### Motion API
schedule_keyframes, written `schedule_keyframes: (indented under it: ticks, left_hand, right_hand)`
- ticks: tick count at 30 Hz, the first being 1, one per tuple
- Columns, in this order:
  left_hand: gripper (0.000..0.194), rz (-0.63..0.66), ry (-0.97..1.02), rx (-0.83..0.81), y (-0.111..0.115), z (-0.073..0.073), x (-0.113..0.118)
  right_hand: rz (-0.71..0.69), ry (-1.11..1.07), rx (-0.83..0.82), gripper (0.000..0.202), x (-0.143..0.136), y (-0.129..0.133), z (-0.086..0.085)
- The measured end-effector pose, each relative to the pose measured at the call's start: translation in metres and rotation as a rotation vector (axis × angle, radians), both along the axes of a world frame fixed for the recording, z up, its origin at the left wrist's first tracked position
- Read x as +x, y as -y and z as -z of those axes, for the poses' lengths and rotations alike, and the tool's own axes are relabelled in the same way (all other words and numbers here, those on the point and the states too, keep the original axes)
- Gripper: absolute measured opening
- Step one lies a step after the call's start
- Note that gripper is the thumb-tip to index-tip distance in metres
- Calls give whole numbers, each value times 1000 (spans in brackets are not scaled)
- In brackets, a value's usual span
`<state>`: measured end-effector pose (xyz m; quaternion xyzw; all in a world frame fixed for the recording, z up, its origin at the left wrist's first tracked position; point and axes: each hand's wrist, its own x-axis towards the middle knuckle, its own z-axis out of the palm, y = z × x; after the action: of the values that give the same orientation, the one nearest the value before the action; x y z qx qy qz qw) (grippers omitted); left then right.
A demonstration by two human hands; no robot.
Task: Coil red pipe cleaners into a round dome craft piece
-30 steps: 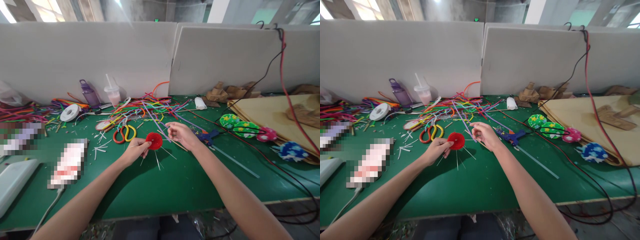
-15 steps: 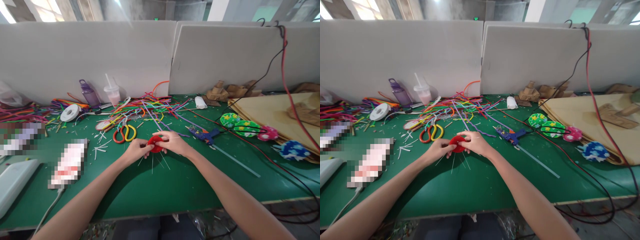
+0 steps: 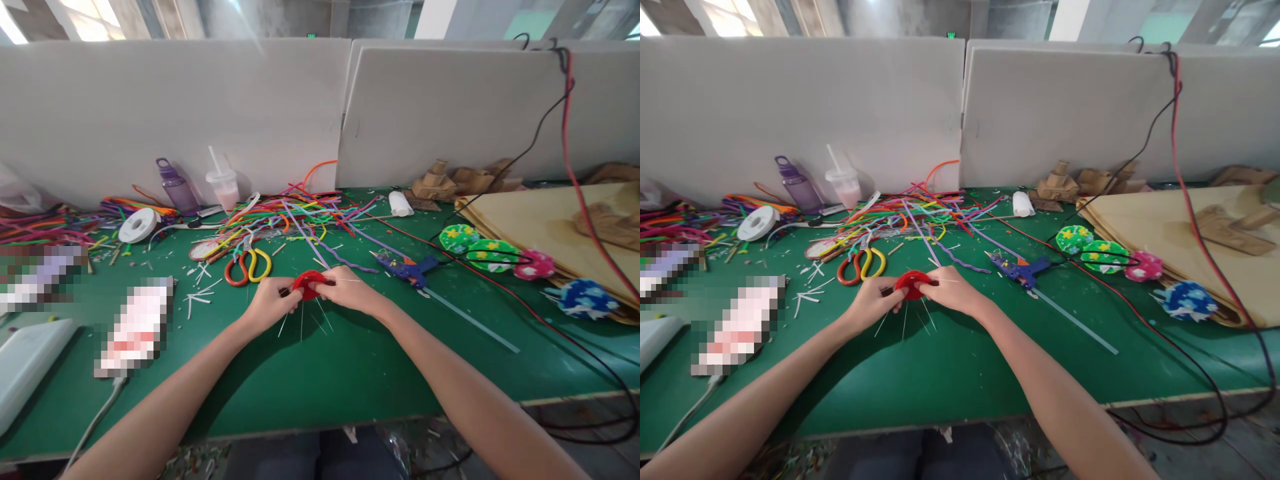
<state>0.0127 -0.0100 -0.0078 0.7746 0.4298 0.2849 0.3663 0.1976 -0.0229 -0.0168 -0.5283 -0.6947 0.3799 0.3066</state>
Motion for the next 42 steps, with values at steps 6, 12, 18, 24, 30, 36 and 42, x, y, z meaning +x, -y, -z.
schedule_keyframes:
  ticks: [6,12,18,24,30,36,42]
  left_hand:
    - [22,-1,4,-49,-2,2,-1]
    - [21,30,5,-186,-6,5,-1]
    - [28,53,-52,-140,-8,9,-3]
    - [29,56,-53,-193,-10,7,-3]
    - [24,55,-23,-251,-11,5,-4]
    - [21,80,-16,-255,-9,3,-3]
    - [22,83,-14,-239,-10,5,-3]
  right_hand:
    - [-2,-24,8,25,-1,2,-2]
    - [-47,3,-42,24,0,2,-3]
    - [-29,49,-41,23,-2,0,2]
    - [-26,42,-64,23,-1,1,1]
    - [-78,-45,-204,25,-3,4,-6]
    - [-129,19,-239,32,-1,5,-6]
    - [-137,-3,-213,29,-1,3,-3]
